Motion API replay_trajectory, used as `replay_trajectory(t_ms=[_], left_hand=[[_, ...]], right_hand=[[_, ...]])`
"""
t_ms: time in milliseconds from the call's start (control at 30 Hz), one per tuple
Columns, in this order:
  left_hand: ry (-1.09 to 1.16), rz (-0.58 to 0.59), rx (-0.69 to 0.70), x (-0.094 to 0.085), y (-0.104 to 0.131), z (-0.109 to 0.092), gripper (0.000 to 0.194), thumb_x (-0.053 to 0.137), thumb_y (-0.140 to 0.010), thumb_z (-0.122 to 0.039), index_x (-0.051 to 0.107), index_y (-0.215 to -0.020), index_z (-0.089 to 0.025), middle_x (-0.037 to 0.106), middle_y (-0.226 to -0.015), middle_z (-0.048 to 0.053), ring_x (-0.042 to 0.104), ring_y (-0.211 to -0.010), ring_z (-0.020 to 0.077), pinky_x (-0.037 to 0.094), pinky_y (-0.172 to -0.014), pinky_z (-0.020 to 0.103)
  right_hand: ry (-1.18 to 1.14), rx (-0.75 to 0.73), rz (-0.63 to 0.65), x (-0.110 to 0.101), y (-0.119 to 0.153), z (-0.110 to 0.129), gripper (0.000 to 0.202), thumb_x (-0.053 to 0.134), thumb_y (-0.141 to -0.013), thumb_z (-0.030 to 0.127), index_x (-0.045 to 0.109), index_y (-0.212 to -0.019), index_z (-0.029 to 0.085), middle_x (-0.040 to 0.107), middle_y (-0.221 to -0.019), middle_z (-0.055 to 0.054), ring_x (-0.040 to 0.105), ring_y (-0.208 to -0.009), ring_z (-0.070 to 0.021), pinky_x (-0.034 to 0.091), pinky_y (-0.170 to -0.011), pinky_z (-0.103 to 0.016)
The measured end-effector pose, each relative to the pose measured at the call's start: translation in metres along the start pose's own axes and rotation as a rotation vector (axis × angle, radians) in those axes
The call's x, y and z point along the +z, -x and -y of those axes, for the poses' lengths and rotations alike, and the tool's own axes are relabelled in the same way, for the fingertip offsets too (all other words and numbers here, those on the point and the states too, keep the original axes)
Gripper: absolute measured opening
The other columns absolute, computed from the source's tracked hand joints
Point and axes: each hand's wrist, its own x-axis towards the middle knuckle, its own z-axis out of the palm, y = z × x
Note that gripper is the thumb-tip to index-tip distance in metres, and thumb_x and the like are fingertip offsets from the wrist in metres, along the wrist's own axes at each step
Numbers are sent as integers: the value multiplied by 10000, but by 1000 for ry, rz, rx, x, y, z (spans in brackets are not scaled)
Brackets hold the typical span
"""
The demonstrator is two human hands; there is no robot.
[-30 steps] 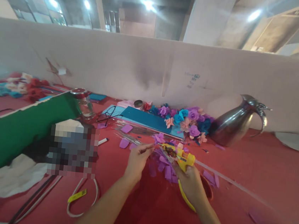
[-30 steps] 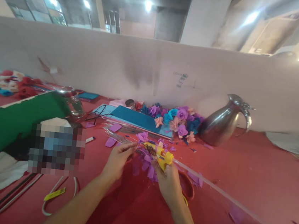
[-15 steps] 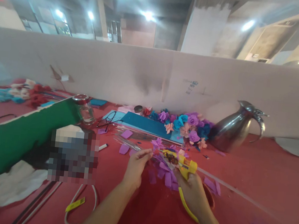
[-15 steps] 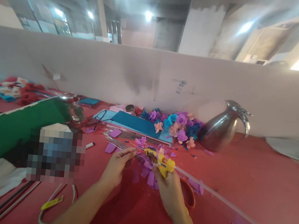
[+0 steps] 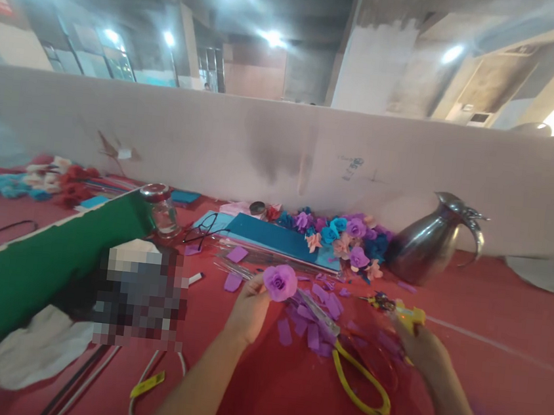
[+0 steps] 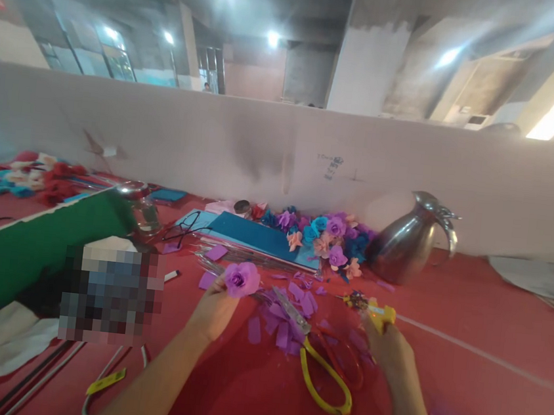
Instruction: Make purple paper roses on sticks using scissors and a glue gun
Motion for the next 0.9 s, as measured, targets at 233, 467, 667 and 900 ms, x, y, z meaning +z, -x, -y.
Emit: replay_trajectory(t_ms=[233, 467, 667, 900], left_hand=[[40, -62, 81, -10, -11, 3, 342, 824, -503, -239, 737, -832, -221, 748, -843, 36, 655, -919, 229, 451, -910, 368], [35, -161, 178, -26, -24, -1, 297, 799, -560, -250, 737, -850, -238, 750, -896, 29, 644, -952, 186, 442, -903, 309], [53, -188, 172, -26, -23, -3, 301, 802, -573, -273, 734, -865, -248, 743, -884, 19, 634, -850, 146, 455, -774, 257], [-118, -62, 220, -24, -18, 15, 177, 729, -674, -217, 730, -850, -196, 726, -907, 31, 616, -890, 169, 441, -875, 294]], right_hand=[[300, -125, -121, -17, 32, 16, 335, 438, -835, 357, 653, -925, 116, 677, -882, -219, 649, -855, -341, 469, -705, -399], [70, -494, 228, 14, 87, 41, 373, 482, -636, 73, 635, -960, 178, 687, -949, -107, 661, -872, -247, 475, -773, -324], [-34, -482, 2, 7, 99, 56, 293, 500, -652, 97, 673, -874, 179, 682, -908, -121, 640, -890, -283, 472, -814, -380], [-605, -447, 241, -13, 95, 153, 251, 474, -867, 378, 664, -843, 215, 716, -769, -44, 650, -672, -197, 471, -599, -265]])
